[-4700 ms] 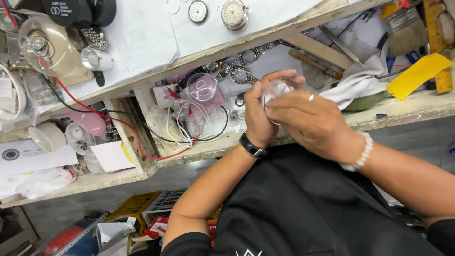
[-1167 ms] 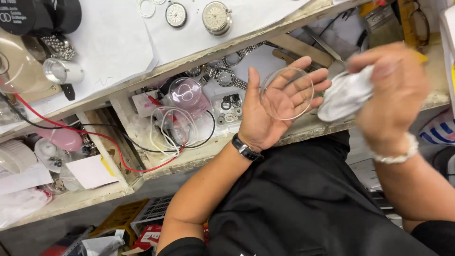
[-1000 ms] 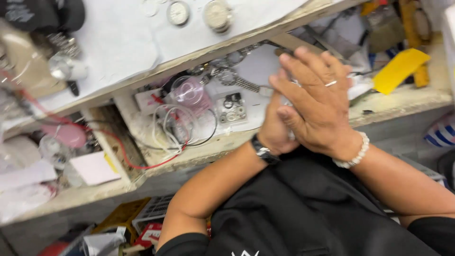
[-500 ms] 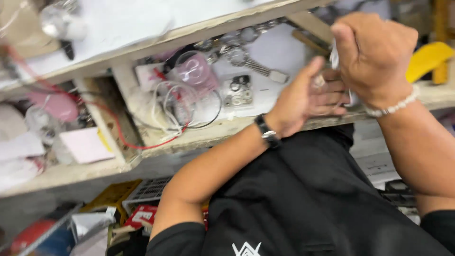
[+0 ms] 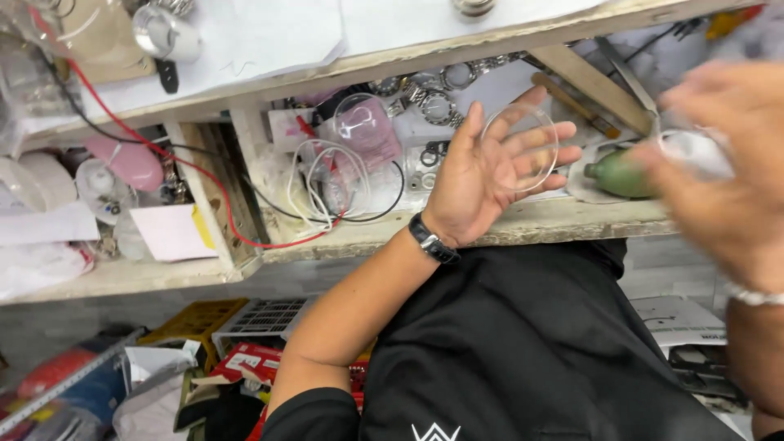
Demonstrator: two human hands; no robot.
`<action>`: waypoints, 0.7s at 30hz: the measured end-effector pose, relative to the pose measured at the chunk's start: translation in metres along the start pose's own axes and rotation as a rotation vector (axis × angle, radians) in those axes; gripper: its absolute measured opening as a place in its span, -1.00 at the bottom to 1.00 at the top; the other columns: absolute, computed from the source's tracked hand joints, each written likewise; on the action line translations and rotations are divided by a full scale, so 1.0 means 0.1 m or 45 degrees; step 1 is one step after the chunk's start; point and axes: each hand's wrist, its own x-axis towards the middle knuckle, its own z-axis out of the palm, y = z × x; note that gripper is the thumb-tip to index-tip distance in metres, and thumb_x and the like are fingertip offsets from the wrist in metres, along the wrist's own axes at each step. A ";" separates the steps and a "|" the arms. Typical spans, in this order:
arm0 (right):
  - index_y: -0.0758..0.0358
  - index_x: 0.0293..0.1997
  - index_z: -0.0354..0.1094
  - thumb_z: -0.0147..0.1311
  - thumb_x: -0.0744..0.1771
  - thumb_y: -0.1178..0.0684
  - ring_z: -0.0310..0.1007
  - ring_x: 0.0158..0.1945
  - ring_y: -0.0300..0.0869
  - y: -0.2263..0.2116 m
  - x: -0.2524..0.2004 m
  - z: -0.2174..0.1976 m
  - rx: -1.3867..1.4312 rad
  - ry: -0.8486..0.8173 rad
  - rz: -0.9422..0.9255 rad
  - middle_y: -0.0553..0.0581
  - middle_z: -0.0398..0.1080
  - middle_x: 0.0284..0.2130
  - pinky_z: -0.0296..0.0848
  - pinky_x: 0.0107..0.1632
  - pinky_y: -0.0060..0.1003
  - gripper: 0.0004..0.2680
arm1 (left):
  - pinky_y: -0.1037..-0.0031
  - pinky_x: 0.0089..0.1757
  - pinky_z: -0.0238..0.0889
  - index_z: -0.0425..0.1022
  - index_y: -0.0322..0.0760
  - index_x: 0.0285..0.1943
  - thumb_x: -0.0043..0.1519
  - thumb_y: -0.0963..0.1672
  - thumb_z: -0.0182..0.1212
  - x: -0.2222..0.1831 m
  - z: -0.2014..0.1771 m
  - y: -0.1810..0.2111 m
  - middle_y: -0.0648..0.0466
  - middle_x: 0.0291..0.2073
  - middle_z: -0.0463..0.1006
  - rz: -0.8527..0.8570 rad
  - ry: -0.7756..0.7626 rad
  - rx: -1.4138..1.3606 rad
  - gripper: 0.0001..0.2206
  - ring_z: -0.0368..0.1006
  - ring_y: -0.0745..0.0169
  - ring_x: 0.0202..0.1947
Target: A person is meticulously cleaning and assembling small watch components at a workbench using tweezers, a brush, and a cloth.
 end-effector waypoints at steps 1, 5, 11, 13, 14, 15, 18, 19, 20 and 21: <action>0.57 0.21 0.49 0.49 0.32 -0.10 0.46 0.26 0.33 -0.25 0.07 0.01 0.012 -0.029 -0.274 0.57 0.47 0.21 0.40 0.38 0.20 -0.51 | 0.06 0.06 0.47 0.19 -0.27 0.51 0.48 0.22 -0.22 -0.02 0.02 0.01 -0.44 0.29 0.37 0.025 0.034 0.029 -0.36 0.44 -0.33 0.20; 0.34 0.37 0.26 0.42 0.17 -0.21 0.30 0.41 0.26 -0.76 0.37 0.35 0.188 -0.308 -0.328 0.43 0.26 0.38 0.31 0.43 0.12 -0.33 | 0.11 0.04 0.50 0.15 -0.18 0.62 0.53 0.16 -0.13 -0.19 0.01 -0.02 -0.17 0.23 0.50 0.141 0.011 0.137 -0.41 0.55 -0.09 0.09; 0.37 0.34 0.30 0.43 0.23 -0.04 0.34 0.28 0.17 -0.91 0.74 0.83 0.331 -0.310 -0.270 0.37 0.38 0.20 0.33 0.32 0.07 -0.43 | 0.30 -0.05 0.52 -0.18 -0.26 0.61 0.05 0.31 -0.19 -0.73 0.12 0.76 -0.12 0.55 0.05 0.041 0.439 1.297 0.00 0.18 0.03 0.44; 0.22 0.36 0.29 0.37 0.21 -0.26 0.39 0.16 0.18 -0.93 0.90 1.13 0.106 -0.451 -0.275 0.32 0.39 0.19 0.38 0.12 0.13 -0.38 | 0.27 0.04 0.49 0.04 -0.19 0.54 0.26 0.14 0.06 -0.97 -0.01 1.06 -0.11 0.43 0.33 0.550 0.804 2.112 -0.29 0.42 0.02 0.30; 0.22 0.36 0.29 0.37 0.21 -0.26 0.39 0.16 0.18 -1.06 1.04 1.21 0.100 -0.449 -0.280 0.32 0.39 0.19 0.38 0.12 0.13 -0.38 | 0.27 0.04 0.49 0.04 -0.19 0.54 0.26 0.14 0.06 -1.02 -0.15 1.16 -0.11 0.43 0.33 0.559 0.802 2.110 -0.29 0.42 0.02 0.30; 0.16 0.40 0.23 0.33 0.23 -0.20 0.33 0.22 0.15 -1.19 1.18 1.30 0.129 -0.617 -0.218 0.29 0.29 0.26 0.38 0.13 0.17 -0.40 | 0.20 0.14 0.37 0.13 -0.24 0.48 0.22 0.03 0.18 -1.07 -0.29 1.26 -0.15 0.35 0.39 0.703 0.915 2.293 -0.35 0.41 -0.08 0.29; 0.06 0.41 0.21 0.36 0.20 -0.10 0.40 0.14 0.20 -1.30 1.34 1.77 0.066 -0.621 -0.332 0.25 0.24 0.29 0.47 0.06 0.17 -0.39 | 0.10 0.17 0.32 0.20 -0.23 0.45 0.19 -0.11 0.19 -1.12 -0.56 1.43 -0.16 0.20 0.49 0.860 1.048 2.372 -0.42 0.45 -0.19 0.20; 0.02 0.38 0.25 0.43 0.14 -0.04 0.53 0.00 0.30 -1.28 1.35 1.97 -0.009 -0.449 -0.495 0.23 0.30 0.24 0.55 -0.03 0.13 -0.36 | 0.05 0.11 0.38 0.18 -0.17 0.47 0.21 -0.14 0.09 -1.12 -0.62 1.46 -0.13 0.13 0.52 0.850 1.057 2.287 -0.43 0.51 -0.21 0.12; 0.02 0.38 0.25 0.43 0.14 -0.04 0.53 0.00 0.30 -1.34 1.40 1.98 -0.014 -0.451 -0.501 0.23 0.30 0.24 0.55 -0.03 0.13 -0.36 | 0.05 0.11 0.38 0.18 -0.17 0.47 0.21 -0.14 0.09 -1.13 -0.64 1.47 -0.13 0.13 0.52 0.857 1.059 2.281 -0.43 0.51 -0.21 0.12; 0.03 0.39 0.22 0.40 0.15 0.03 0.50 0.02 0.39 -1.38 1.45 1.98 0.054 -0.563 -0.531 0.30 0.25 0.26 0.52 0.00 0.21 -0.37 | 0.10 0.10 0.42 0.19 -0.18 0.46 0.20 -0.14 0.07 -1.13 -0.65 1.48 -0.16 0.11 0.54 0.866 1.052 2.234 -0.44 0.51 -0.23 0.11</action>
